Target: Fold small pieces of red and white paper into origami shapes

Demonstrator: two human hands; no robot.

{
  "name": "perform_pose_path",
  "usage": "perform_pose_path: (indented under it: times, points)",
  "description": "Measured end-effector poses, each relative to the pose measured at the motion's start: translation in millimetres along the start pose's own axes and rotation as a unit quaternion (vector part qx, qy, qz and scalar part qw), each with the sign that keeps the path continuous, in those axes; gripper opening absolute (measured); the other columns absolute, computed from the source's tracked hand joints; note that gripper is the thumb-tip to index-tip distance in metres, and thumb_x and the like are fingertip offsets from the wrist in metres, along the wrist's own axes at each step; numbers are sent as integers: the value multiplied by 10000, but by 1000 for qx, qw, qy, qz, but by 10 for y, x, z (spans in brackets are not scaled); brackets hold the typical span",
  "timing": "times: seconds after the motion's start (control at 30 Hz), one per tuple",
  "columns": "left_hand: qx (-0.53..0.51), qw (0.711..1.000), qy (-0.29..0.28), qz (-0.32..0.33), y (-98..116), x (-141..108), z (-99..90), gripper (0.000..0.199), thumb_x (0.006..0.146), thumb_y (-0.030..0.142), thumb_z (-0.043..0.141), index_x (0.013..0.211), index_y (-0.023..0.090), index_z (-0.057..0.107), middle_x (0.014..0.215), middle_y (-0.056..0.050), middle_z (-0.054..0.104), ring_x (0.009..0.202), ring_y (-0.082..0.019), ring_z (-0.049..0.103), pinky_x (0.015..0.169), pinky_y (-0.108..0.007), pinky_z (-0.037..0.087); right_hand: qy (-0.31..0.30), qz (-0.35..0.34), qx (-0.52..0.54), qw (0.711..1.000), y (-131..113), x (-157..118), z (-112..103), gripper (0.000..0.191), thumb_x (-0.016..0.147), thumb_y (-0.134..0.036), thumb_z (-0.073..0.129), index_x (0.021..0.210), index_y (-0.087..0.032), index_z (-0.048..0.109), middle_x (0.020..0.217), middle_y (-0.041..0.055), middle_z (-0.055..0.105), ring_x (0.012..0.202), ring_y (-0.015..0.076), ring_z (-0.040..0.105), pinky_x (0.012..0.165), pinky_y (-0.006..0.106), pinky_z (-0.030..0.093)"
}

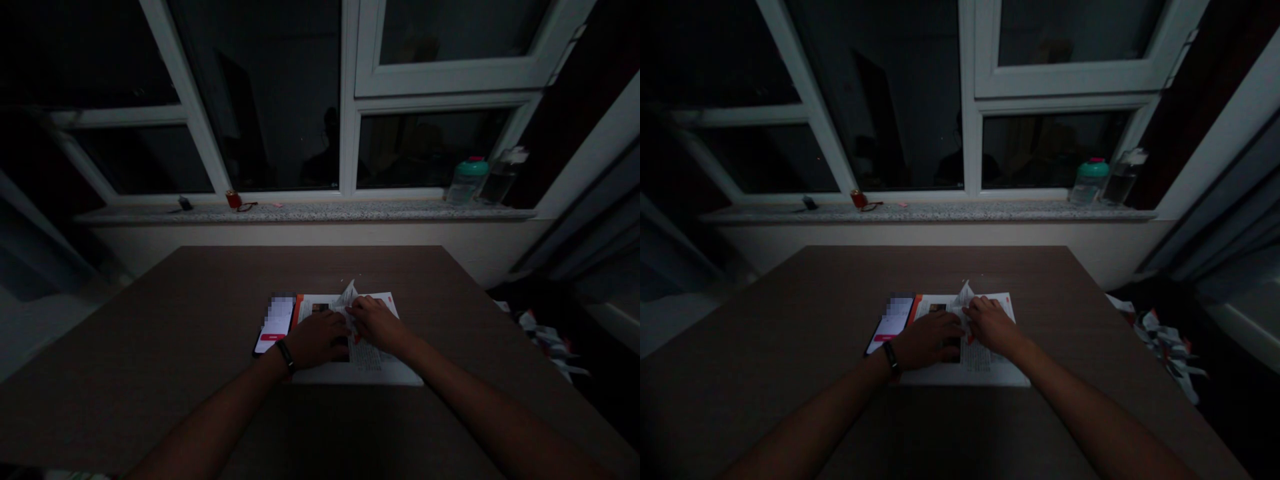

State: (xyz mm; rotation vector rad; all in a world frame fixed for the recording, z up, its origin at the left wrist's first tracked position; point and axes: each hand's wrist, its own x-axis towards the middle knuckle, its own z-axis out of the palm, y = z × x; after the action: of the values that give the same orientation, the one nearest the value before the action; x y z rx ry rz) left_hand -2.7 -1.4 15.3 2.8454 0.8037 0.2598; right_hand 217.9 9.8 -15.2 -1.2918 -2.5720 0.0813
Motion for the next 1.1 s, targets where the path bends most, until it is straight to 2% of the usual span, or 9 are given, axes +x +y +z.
perform_pose_path:
  times: [0.13,0.33,0.47,0.7,0.93,1.1]
  points:
    - [31,999,11,-33,-7,2,4,227,958,326,570,1145,220,645,1121,-67,595,1056,-236,544,921,-375,442,-1,-7,-8,1000,-6,0,-12,374,925,-171,533,1295,-196,583,1138,98,560,1080,241,475,903,358,357]
    - [67,991,24,-113,-45,-17,7,281,960,367,569,1219,276,627,1092,-60,561,1019,-228,521,862,-356,449,4,-12,-13,1000,27,1,29,375,929,-199,553,1303,-204,577,1137,97,556,1069,242,479,898,361,364]
    - [84,985,30,-148,-58,-15,17,310,952,385,576,1237,267,613,1091,-66,552,1011,-234,514,865,-364,445,11,-14,-16,1000,37,5,48,361,930,-206,552,1291,-199,580,1133,97,559,1070,248,475,893,366,369]
    - [111,977,43,-178,-141,-2,122,444,921,438,611,1321,257,546,1152,-83,536,1037,-258,495,887,-404,430,13,-17,-11,1000,34,16,51,354,932,-198,541,1283,-193,586,1129,100,561,1063,249,481,887,370,375]
    - [95,983,37,-153,-119,-21,84,421,912,478,610,1270,256,588,1141,-80,532,1025,-252,499,872,-385,435,7,-25,6,1000,61,16,38,399,904,-159,550,1300,-193,581,1128,101,560,1077,250,471,910,373,364]
    - [86,977,54,-189,-106,-29,80,408,930,456,590,1299,281,582,1147,-80,546,1029,-258,500,877,-405,435,4,-24,12,1000,73,17,44,411,894,-148,553,1301,-199,586,1119,100,562,1063,244,475,906,373,361]
